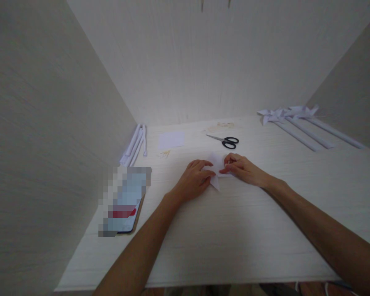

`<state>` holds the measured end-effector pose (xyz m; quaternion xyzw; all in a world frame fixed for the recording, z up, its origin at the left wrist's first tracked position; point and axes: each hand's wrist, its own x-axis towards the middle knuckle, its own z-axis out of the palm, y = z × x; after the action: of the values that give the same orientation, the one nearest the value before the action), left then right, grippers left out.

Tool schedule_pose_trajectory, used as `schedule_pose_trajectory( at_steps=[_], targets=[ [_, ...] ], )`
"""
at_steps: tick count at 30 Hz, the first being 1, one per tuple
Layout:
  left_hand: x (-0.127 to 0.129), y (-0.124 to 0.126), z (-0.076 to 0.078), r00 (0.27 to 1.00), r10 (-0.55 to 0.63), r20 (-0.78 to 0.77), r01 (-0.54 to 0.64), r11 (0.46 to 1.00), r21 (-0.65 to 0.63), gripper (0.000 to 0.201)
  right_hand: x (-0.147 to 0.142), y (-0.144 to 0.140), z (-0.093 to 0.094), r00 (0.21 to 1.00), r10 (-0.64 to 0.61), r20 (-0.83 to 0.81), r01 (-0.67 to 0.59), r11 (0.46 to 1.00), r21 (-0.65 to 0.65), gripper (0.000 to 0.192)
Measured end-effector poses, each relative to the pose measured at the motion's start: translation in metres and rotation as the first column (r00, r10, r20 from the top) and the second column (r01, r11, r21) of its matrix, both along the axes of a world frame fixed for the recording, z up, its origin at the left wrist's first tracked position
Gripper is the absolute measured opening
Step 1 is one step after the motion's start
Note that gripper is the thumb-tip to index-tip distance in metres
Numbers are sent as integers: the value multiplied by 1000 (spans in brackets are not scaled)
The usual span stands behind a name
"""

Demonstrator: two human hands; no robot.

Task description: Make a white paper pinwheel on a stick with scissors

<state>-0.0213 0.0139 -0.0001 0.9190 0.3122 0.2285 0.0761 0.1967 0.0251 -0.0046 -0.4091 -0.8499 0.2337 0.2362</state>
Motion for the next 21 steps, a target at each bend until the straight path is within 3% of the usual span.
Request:
schedule_pose_trajectory(
  at_steps=[4, 21],
  targets=[
    [-1, -1, 1, 998, -57, -16, 56, 998, -41, 23, 0, 0, 0, 1000, -3, -18, 3, 1000, -17, 41],
    [-3, -3, 2, 995, -84, -51, 80, 994, -75, 28, -2, -1, 1, 1000, -19, -17, 18, 999, -33, 41]
  ],
)
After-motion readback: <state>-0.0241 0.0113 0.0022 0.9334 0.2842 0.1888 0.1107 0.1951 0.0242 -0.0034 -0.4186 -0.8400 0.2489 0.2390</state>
